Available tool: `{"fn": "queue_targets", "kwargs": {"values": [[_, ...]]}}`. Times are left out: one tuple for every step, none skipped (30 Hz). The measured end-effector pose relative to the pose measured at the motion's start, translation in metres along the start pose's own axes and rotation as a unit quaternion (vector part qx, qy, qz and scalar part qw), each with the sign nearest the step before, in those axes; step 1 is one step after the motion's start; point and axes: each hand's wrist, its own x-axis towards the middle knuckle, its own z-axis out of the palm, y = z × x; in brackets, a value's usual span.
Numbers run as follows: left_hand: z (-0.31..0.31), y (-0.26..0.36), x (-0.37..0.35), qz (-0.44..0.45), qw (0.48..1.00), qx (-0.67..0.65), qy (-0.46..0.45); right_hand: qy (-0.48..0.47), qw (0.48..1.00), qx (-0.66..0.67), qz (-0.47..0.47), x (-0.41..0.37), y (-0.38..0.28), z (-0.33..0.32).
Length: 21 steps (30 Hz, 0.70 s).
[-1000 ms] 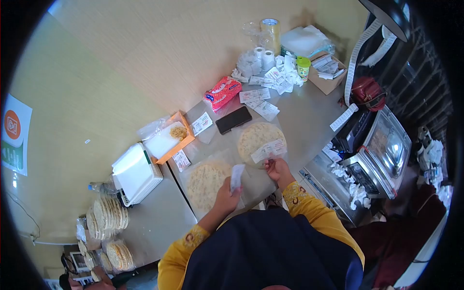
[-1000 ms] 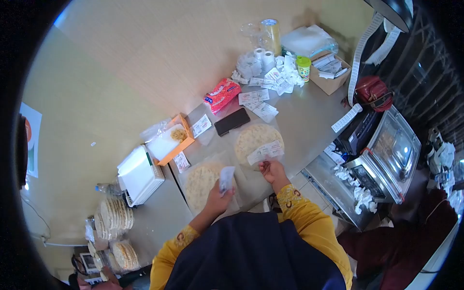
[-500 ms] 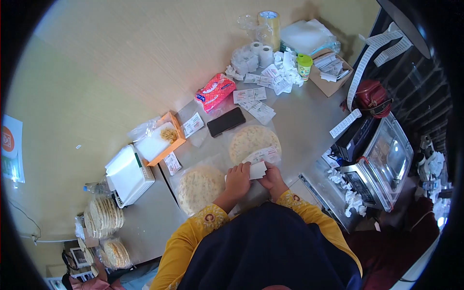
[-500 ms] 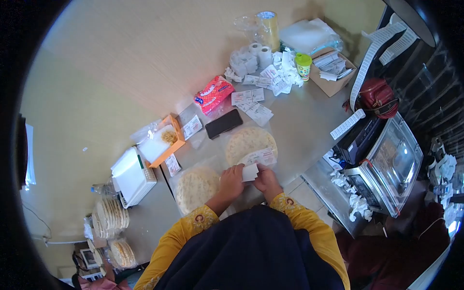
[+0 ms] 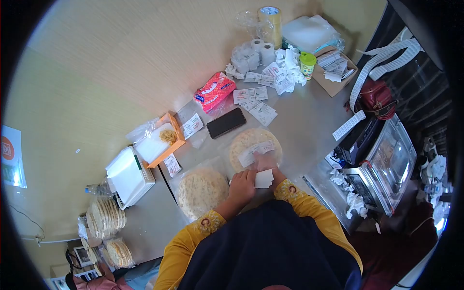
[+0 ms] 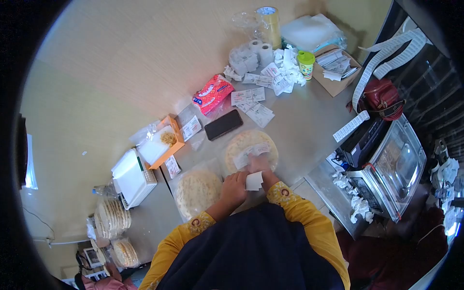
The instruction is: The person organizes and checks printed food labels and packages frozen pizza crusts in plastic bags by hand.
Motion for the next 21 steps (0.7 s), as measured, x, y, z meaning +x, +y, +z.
{"fn": "queue_targets", "kwargs": {"values": [[0.0,0.0,0.0,-0.012,1.0,-0.003,-0.014,0.001,0.998,-0.067,-0.01,-0.008,-0.012,-0.001],[0.0,0.0,-0.001,-0.023,0.999,-0.006,-0.028,-0.016,0.996,-0.091,0.017,-0.018,-0.024,-0.004],[0.0,0.001,-0.001,-0.034,0.999,-0.01,-0.041,-0.033,0.992,-0.114,0.043,-0.033,-0.042,-0.005],[0.001,0.002,-0.002,-0.036,0.998,-0.014,-0.042,-0.05,0.987,-0.138,0.07,-0.04,-0.051,-0.007],[0.001,0.002,-0.002,-0.037,0.998,-0.019,-0.043,-0.052,0.988,-0.137,0.057,-0.036,-0.046,-0.009],[0.002,0.003,-0.003,-0.039,0.998,-0.023,-0.045,-0.054,0.988,-0.135,0.045,-0.029,-0.034,-0.012],[0.003,0.002,-0.004,-0.037,0.998,-0.021,-0.041,-0.056,0.989,-0.132,0.033,-0.022,-0.022,-0.014],[0.004,0.001,-0.005,-0.035,0.999,-0.018,-0.038,-0.062,0.993,-0.103,0.004,-0.011,-0.006,-0.016],[0.005,0.0,-0.006,-0.033,0.999,-0.015,-0.034,-0.067,0.995,-0.073,-0.025,0.001,0.012,-0.017],[0.004,0.0,-0.006,-0.033,0.999,-0.016,-0.033,-0.079,0.994,-0.066,-0.042,0.003,0.016,-0.019],[0.003,0.0,-0.006,-0.032,0.999,-0.016,-0.031,-0.092,0.992,-0.058,-0.058,0.005,0.02,-0.02],[0.002,0.0,-0.006,-0.032,0.999,-0.016,-0.03,-0.113,0.989,-0.075,-0.063,-0.001,0.013,-0.023],[0.003,-0.001,-0.006,-0.031,0.999,-0.015,-0.027,-0.135,0.99,-0.027,-0.038,-0.012,0.002,-0.022],[0.005,-0.001,-0.006,-0.031,0.999,-0.013,-0.024,-0.156,0.988,0.021,-0.012,-0.024,-0.01,-0.021],[0.006,0.0,-0.006,-0.031,0.999,-0.012,-0.021,-0.176,0.975,0.132,0.044,-0.045,-0.028,-0.017],[0.005,0.002,-0.006,-0.025,0.999,-0.015,-0.018,-0.193,0.946,0.241,0.1,-0.057,-0.036,-0.016],[0.003,0.005,-0.006,-0.019,1.0,-0.017,-0.016,-0.2,0.94,0.258,0.096,-0.056,-0.031,-0.018],[0.002,0.007,-0.006,-0.012,1.0,-0.02,-0.013,-0.208,0.934,0.275,0.091,-0.053,-0.023,-0.021],[0.002,0.007,-0.007,-0.012,0.999,-0.011,-0.029,-0.215,0.928,0.292,0.086,-0.047,-0.015,-0.023],[0.003,0.007,-0.008,-0.011,0.999,-0.002,-0.044,-0.2,0.943,0.252,0.088,-0.037,-0.008,-0.023],[0.004,0.007,-0.009,-0.011,0.998,0.007,-0.06,-0.184,0.956,0.212,0.091,-0.03,-0.009,-0.02]]}}
